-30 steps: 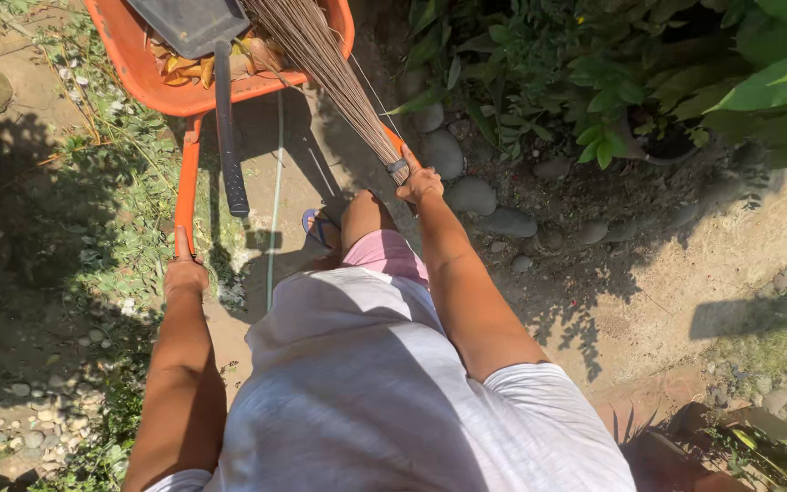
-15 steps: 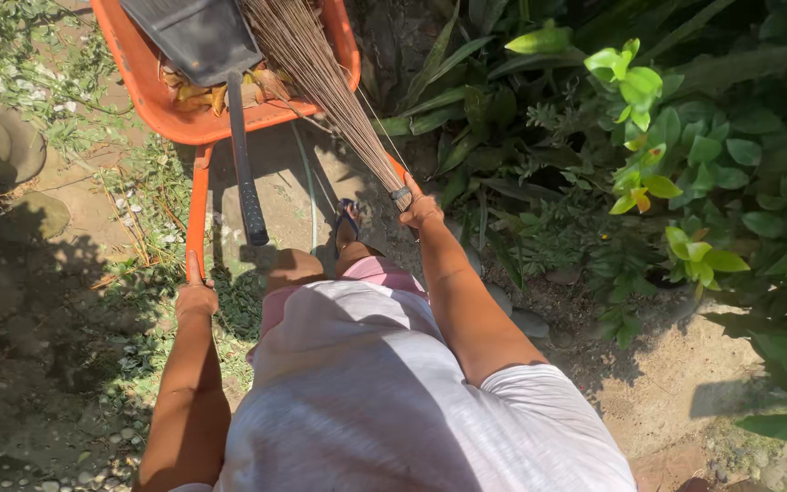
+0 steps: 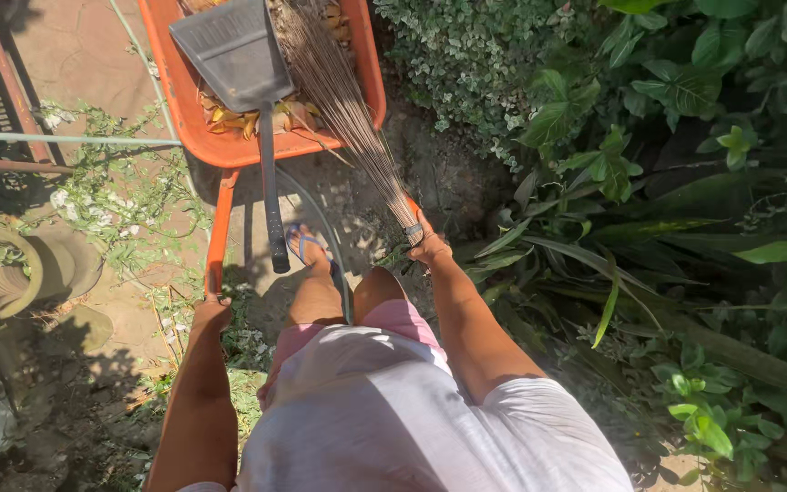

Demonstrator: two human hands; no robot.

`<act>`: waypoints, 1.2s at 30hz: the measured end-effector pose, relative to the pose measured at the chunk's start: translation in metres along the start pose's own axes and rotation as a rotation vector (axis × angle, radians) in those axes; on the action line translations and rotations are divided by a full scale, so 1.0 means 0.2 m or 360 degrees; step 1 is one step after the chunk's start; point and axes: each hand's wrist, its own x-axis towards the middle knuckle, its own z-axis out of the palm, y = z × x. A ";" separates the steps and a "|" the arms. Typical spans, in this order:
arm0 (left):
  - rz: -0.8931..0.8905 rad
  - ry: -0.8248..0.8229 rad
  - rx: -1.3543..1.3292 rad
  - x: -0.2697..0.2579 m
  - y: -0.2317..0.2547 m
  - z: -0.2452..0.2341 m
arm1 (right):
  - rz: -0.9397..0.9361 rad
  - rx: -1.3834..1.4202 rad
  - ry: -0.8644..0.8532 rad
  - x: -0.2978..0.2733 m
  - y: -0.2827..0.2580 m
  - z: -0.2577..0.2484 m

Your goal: The person collects dry leaves and plant cuttings from the paved ground and puts them into a wheelbarrow using a broom and a dustpan.

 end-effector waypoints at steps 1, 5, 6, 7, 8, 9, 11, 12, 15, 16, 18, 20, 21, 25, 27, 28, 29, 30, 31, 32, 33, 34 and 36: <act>-0.0013 0.0011 0.0036 0.13 0.08 -0.08 | 0.0028 0.0046 -0.0002 0.10 -0.12 -0.05; -0.0080 0.0000 0.0033 0.55 0.29 -0.30 | 0.0013 -0.0197 0.0106 0.43 -0.51 -0.19; -0.0063 0.0023 -0.0035 0.66 0.33 -0.35 | 0.0027 -0.0156 0.0098 0.52 -0.59 -0.22; -0.0056 0.0037 -0.0111 0.76 0.37 -0.37 | 0.0041 -0.0128 0.0085 0.60 -0.65 -0.26; -0.0051 0.0053 -0.0186 0.86 0.41 -0.38 | -0.0029 -0.0063 0.0154 0.69 -0.71 -0.29; -0.0017 0.0093 -0.0189 0.94 0.43 -0.37 | -0.0103 0.0000 0.0208 0.77 -0.77 -0.31; 0.0050 0.0180 -0.0195 1.09 0.48 -0.35 | -0.0205 0.0087 0.0236 0.94 -0.87 -0.37; 0.0092 0.0269 -0.0179 1.18 0.54 -0.34 | -0.0230 0.0110 0.0213 1.05 -0.92 -0.44; 0.0102 0.0375 -0.0080 1.31 0.62 -0.25 | 0.0074 0.0002 -0.0022 1.20 -0.97 -0.48; 0.0063 0.0356 -0.0076 1.32 0.65 -0.23 | 0.0214 -0.0073 -0.0097 1.25 -0.98 -0.52; -0.0025 0.0322 -0.0056 1.35 0.72 -0.25 | -0.0076 -0.0007 -0.0037 1.28 -0.99 -0.57; -0.0122 0.0264 -0.0014 1.37 0.79 -0.29 | -0.0199 0.0071 -0.0042 1.30 -1.01 -0.57; -0.0172 0.0206 -0.0053 1.36 0.81 -0.30 | -0.0168 0.0108 -0.0073 1.30 -1.01 -0.57; -0.0269 0.0146 -0.0108 1.33 0.85 -0.34 | -0.0054 0.0132 -0.0126 1.31 -1.01 -0.59; -0.0243 0.0347 -0.0058 1.32 0.93 -0.33 | -0.0106 0.0000 0.0193 1.31 -1.05 -0.59; -0.0222 0.0519 -0.0014 1.30 1.00 -0.31 | -0.0140 -0.0071 0.0353 1.30 -1.07 -0.59; -0.0209 0.0702 0.0027 1.28 1.09 -0.33 | -0.0110 0.0027 0.0315 1.28 -1.10 -0.60; -0.0188 0.0817 -0.0008 1.25 1.19 -0.35 | -0.0081 0.0124 0.0274 1.24 -1.11 -0.59; -0.0113 0.0693 -0.0297 1.22 1.32 -0.38 | -0.0054 0.0216 0.0227 1.19 -1.11 -0.58; -0.0054 0.0287 -0.0903 1.18 1.45 -0.42 | -0.0123 0.0309 0.0256 1.15 -1.11 -0.58; -0.0156 -0.0180 -0.1698 1.17 1.57 -0.48 | -0.0195 0.0405 0.0282 1.10 -1.10 -0.59; -0.0399 -0.0580 -0.2331 1.15 1.67 -0.52 | -0.0267 0.0502 0.0305 1.05 -1.09 -0.60; -0.0182 -0.0827 -0.2628 1.15 1.81 -0.54 | -0.0254 0.0640 0.0166 0.98 -1.09 -0.62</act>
